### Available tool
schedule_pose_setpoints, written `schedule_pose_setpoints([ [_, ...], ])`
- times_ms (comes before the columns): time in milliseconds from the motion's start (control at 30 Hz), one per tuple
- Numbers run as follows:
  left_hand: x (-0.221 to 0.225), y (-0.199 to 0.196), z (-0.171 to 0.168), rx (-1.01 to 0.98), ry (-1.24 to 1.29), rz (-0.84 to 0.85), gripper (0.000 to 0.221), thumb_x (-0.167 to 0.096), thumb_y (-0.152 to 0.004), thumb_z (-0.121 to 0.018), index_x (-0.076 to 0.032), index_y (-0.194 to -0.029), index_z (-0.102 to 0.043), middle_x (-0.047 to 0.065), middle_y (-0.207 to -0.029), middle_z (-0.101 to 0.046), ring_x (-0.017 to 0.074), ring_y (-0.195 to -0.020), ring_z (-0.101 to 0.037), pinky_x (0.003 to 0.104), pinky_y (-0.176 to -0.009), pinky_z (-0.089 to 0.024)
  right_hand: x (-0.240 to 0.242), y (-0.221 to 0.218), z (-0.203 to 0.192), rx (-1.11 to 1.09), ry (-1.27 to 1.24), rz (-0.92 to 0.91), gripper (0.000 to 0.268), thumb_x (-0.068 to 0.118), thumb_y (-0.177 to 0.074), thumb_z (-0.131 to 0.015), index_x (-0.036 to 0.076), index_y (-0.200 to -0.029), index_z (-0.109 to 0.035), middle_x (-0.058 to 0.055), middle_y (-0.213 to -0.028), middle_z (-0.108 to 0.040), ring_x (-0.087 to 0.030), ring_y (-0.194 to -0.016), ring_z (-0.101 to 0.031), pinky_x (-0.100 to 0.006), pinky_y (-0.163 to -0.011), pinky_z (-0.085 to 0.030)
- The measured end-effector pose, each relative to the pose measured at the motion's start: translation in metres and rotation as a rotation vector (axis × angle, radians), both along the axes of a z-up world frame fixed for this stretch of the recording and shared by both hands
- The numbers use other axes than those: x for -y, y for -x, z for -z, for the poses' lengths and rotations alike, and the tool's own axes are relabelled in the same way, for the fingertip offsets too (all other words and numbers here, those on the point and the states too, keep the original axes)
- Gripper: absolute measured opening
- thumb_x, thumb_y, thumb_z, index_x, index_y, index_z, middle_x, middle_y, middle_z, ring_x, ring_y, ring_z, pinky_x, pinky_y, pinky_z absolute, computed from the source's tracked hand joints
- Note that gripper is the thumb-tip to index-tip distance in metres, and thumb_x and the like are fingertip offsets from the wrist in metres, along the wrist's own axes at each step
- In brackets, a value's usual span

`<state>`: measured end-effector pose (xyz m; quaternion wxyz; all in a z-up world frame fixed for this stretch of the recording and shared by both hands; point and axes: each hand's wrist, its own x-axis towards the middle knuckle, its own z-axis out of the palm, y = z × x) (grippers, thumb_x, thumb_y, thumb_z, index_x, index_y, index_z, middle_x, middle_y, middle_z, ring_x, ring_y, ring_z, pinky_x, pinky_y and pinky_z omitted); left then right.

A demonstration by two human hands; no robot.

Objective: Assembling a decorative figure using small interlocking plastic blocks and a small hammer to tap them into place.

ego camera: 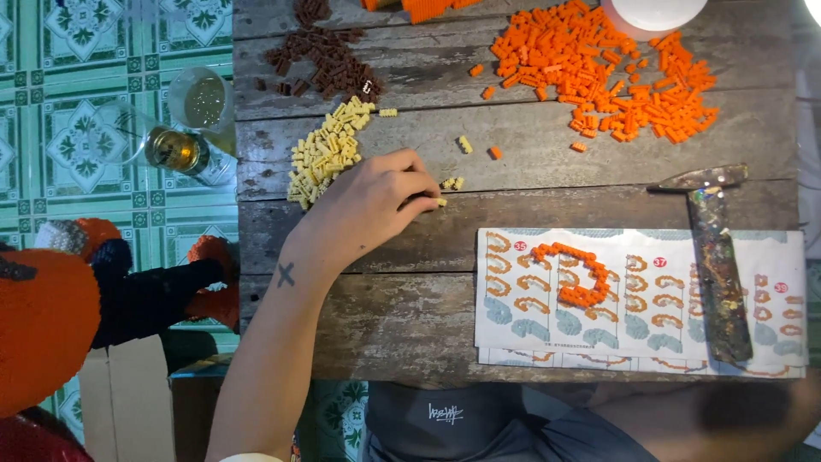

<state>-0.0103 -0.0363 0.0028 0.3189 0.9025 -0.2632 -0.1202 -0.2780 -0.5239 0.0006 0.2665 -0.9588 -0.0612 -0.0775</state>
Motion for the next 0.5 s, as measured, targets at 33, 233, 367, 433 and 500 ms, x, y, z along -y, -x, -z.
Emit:
schedule_pose_setpoints([
  [33,0.0,0.0,0.0,0.007,0.004,0.005,0.016,-0.006,-0.105,-0.079,0.002,-0.116,-0.087,0.021,-0.108,-0.079,0.0385,-0.077,-0.078,0.047,-0.065,-0.066,-0.011,-0.012,-0.003,-0.009,0.009,0.013,0.01,0.015,-0.095,-0.079,0.012,-0.105,-0.082,-0.006,-0.113,-0.081,-0.023,-0.118,-0.077,-0.04,-0.105,-0.055],
  [233,0.003,0.001,0.013,0.098,0.015,0.05,0.014,-0.012,-0.107,-0.08,-0.001,-0.115,-0.085,0.013,-0.107,-0.079,0.0265,-0.079,-0.077,0.037,-0.07,-0.066,-0.08,-0.109,-0.028,-0.063,0.045,0.066,0.01,0.014,-0.096,-0.078,0.014,-0.104,-0.083,-0.002,-0.113,-0.082,-0.021,-0.12,-0.078,-0.038,-0.106,-0.054],
  [367,0.016,0.007,0.013,0.167,-0.058,0.052,0.017,-0.014,-0.105,-0.083,0.002,-0.108,-0.085,0.008,-0.107,-0.076,0.0254,-0.069,-0.075,0.037,-0.05,-0.063,-0.165,-0.21,-0.048,-0.087,-0.101,-0.439,0.012,0.018,-0.104,-0.082,0.01,-0.11,-0.076,-0.004,-0.109,-0.075,-0.024,-0.093,-0.074,-0.037,-0.082,-0.055],
  [433,0.014,0.01,0.004,0.171,-0.081,0.041,0.015,-0.016,-0.106,-0.082,-0.001,-0.106,-0.084,0.006,-0.105,-0.075,0.0243,-0.068,-0.074,0.037,-0.055,-0.061,-0.18,-0.227,-0.019,-0.092,-0.066,-0.494,0.013,0.018,-0.105,-0.08,0.01,-0.114,-0.076,-0.008,-0.108,-0.071,-0.03,-0.09,-0.073,-0.042,-0.08,-0.055],
  [500,0.013,0.01,0.0,0.169,-0.104,0.026,0.014,-0.018,-0.108,-0.081,-0.005,-0.103,-0.084,0.005,-0.102,-0.074,0.0232,-0.067,-0.073,0.037,-0.059,-0.06,-0.196,-0.241,0.001,-0.102,-0.031,-0.552,0.016,0.019,-0.106,-0.078,0.009,-0.118,-0.076,-0.011,-0.106,-0.068,-0.035,-0.087,-0.072,-0.047,-0.078,-0.056],
])
